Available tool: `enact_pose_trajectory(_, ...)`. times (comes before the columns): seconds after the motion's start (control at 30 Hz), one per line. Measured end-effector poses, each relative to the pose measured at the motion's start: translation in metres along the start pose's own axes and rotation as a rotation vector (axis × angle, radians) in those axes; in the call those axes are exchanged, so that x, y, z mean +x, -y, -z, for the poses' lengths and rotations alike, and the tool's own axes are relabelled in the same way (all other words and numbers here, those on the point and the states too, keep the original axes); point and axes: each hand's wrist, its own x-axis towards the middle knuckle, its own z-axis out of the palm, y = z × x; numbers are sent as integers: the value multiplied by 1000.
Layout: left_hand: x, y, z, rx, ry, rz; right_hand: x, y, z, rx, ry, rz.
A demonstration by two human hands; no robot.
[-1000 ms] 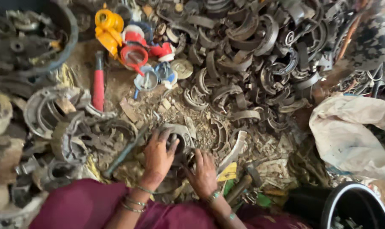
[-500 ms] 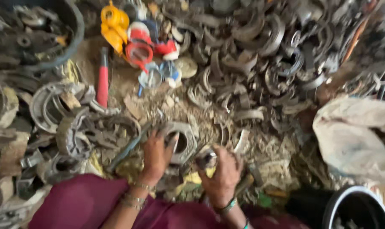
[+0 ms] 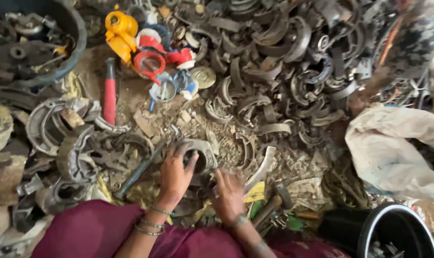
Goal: The person sits on the ground and handles small metal parts, picking them up, rotating them, and placing them into a black bucket. The person repeatedly picks up cylindrical metal pieces and transfers them into the bucket.
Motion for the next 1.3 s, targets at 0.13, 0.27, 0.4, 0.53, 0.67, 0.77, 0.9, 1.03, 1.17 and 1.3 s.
enact_pose_trajectory(0.13,10,-9,14,105,-94,-114,18,6,1,35,48,-92)
enact_pose_trajectory(0.27,0,-14,23,-76,-108,-64,-11,-4,37,-51,-276,24)
enact_pose_trajectory(0.4,17,-16,35,-106,-256,-111,1,-13,24,195,-153,-275)
enact_pose_trajectory(0.53,11,-16,31,-125,-125,-18,-4,-27,2,1254,71,-846)
enact_pose_trajectory(0.67,5,-17,19,-330,80,-100,-17,-45,-14,1710,161,-1063)
enact_pose_trajectory(0.77,1,-15,13,-256,187,-172,-24,-45,-25,1803,202,-1178)
enact_pose_trajectory(0.9,-14,-10,2,-215,268,-305,-20,-42,-20,1592,118,-1292)
enact_pose_trajectory(1.03,-43,6,-5,-80,399,-242,-19,-63,37,1383,-63,-1404)
enact_pose_trajectory(1.17,-69,11,-22,63,406,-382,-39,-111,127,1471,-341,-1062)
enact_pose_trajectory(1.3,-91,-7,-72,117,523,-467,-73,-140,173,1347,-562,-924)
